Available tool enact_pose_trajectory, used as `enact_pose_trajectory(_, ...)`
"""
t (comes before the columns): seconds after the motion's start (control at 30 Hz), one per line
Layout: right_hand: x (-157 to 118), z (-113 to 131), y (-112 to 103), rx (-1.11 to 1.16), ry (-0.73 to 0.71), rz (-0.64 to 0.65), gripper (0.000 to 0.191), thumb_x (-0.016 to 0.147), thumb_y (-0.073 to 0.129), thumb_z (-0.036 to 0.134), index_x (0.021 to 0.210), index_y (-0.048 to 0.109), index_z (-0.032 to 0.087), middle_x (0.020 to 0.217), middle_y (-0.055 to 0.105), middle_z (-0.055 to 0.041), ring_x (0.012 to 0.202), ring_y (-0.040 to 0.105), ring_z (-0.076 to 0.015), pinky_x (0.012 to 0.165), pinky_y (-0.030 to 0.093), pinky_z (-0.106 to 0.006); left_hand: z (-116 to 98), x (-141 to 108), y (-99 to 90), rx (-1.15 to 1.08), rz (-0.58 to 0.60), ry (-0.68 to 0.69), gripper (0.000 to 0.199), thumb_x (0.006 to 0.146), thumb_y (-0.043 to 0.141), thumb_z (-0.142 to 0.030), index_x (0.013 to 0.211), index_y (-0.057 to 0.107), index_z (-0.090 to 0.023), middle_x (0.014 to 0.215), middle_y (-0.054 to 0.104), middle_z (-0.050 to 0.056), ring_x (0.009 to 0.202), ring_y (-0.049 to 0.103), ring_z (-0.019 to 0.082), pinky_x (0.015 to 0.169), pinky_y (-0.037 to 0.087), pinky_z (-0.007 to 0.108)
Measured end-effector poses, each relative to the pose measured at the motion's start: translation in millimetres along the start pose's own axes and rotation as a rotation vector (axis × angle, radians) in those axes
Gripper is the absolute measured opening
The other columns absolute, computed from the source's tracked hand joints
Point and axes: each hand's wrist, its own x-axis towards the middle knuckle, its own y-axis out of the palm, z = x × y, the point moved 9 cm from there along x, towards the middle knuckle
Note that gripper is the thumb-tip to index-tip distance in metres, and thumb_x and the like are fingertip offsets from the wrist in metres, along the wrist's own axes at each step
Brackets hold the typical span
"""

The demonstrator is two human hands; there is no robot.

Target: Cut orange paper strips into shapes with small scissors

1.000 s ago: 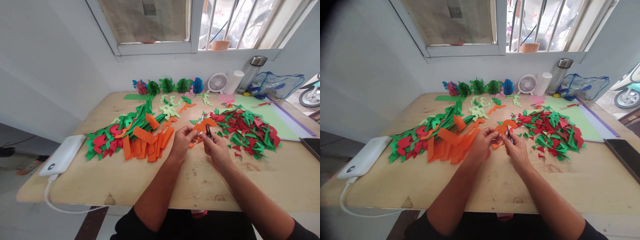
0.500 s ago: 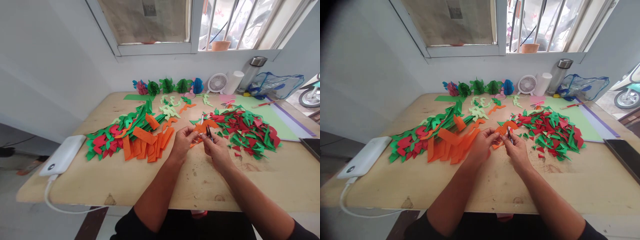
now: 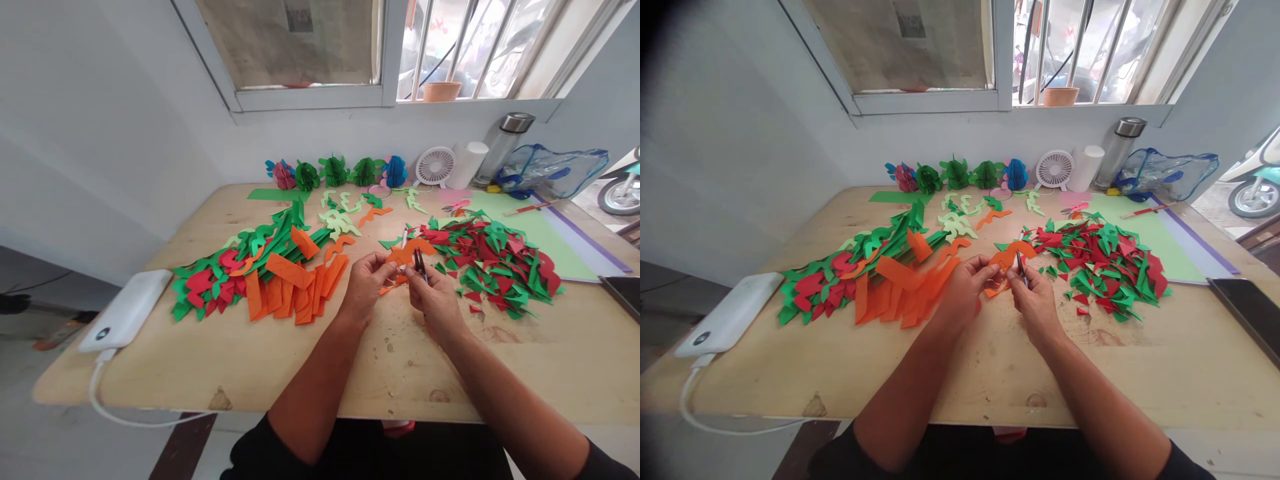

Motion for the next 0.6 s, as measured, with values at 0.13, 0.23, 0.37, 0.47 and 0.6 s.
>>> enact_pose_trajectory(0.13, 0.0, 0.5, 1.0, 0.004, 0.0, 0.007, 0.034, 0.068, 0.075, 0.047, 0.072, 0.055, 0.019, 0.047, 0.03, 0.0103, 0.04, 0.02, -0.0052, 0.038, 0.012, -0.022, 0.1, -0.2, 0.4, -0.002, 0.001, -0.005, 0.02, 0.063, 0.07, -0.034, 0.065, 0.062, -0.016, 0.062, 0.062, 0.002, 0.06, 0.052, 0.011, 0.062, 0.042, 0.025)
enact_pose_trajectory(0.23, 0.2, 0.3, 0.5, 0.003, 0.0, 0.004, 0.033, 0.068, 0.075, 0.046, 0.072, 0.055, 0.019, 0.046, 0.03, 0.0106, 0.039, 0.02, -0.0051, 0.038, 0.011, -0.022, -0.2, -0.3, 0.8, -0.006, 0.005, -0.003, 0.019, 0.063, 0.07, -0.033, 0.065, 0.062, -0.016, 0.063, 0.062, 0.001, 0.059, 0.052, 0.01, 0.062, 0.042, 0.025)
enact_pose_trajectory(0.37, 0.5, 0.2, -0.3, -0.003, 0.001, -0.004, 0.032, 0.068, 0.075, 0.045, 0.072, 0.056, 0.019, 0.046, 0.031, 0.0104, 0.039, 0.021, -0.0053, 0.038, 0.012, -0.023, 0.9, -0.1, 1.3, -0.008, 0.01, -0.011, 0.019, 0.063, 0.069, -0.033, 0.065, 0.061, -0.016, 0.062, 0.062, 0.001, 0.059, 0.052, 0.01, 0.062, 0.042, 0.025)
enact_pose_trajectory(0.47, 0.4, 0.3, -0.6, -0.005, 0.008, -0.014, 0.032, 0.065, 0.077, 0.043, 0.07, 0.056, 0.019, 0.046, 0.031, 0.0102, 0.039, 0.022, -0.0054, 0.038, 0.013, -0.022, 1.5, 0.3, 1.3, -0.007, 0.012, -0.012, 0.021, 0.062, 0.071, -0.035, 0.065, 0.061, -0.016, 0.062, 0.062, 0.001, 0.059, 0.052, 0.011, 0.062, 0.042, 0.025)
enact_pose_trajectory(0.6, 0.2, 0.8, -1.1, -0.007, 0.007, -0.027, 0.032, 0.065, 0.076, 0.044, 0.071, 0.056, 0.02, 0.046, 0.031, 0.0101, 0.039, 0.022, -0.0058, 0.038, 0.013, -0.022, 1.9, 0.5, 0.7, -0.005, 0.006, -0.01, 0.021, 0.062, 0.071, -0.035, 0.065, 0.061, -0.016, 0.062, 0.062, 0.001, 0.059, 0.053, 0.011, 0.062, 0.042, 0.025)
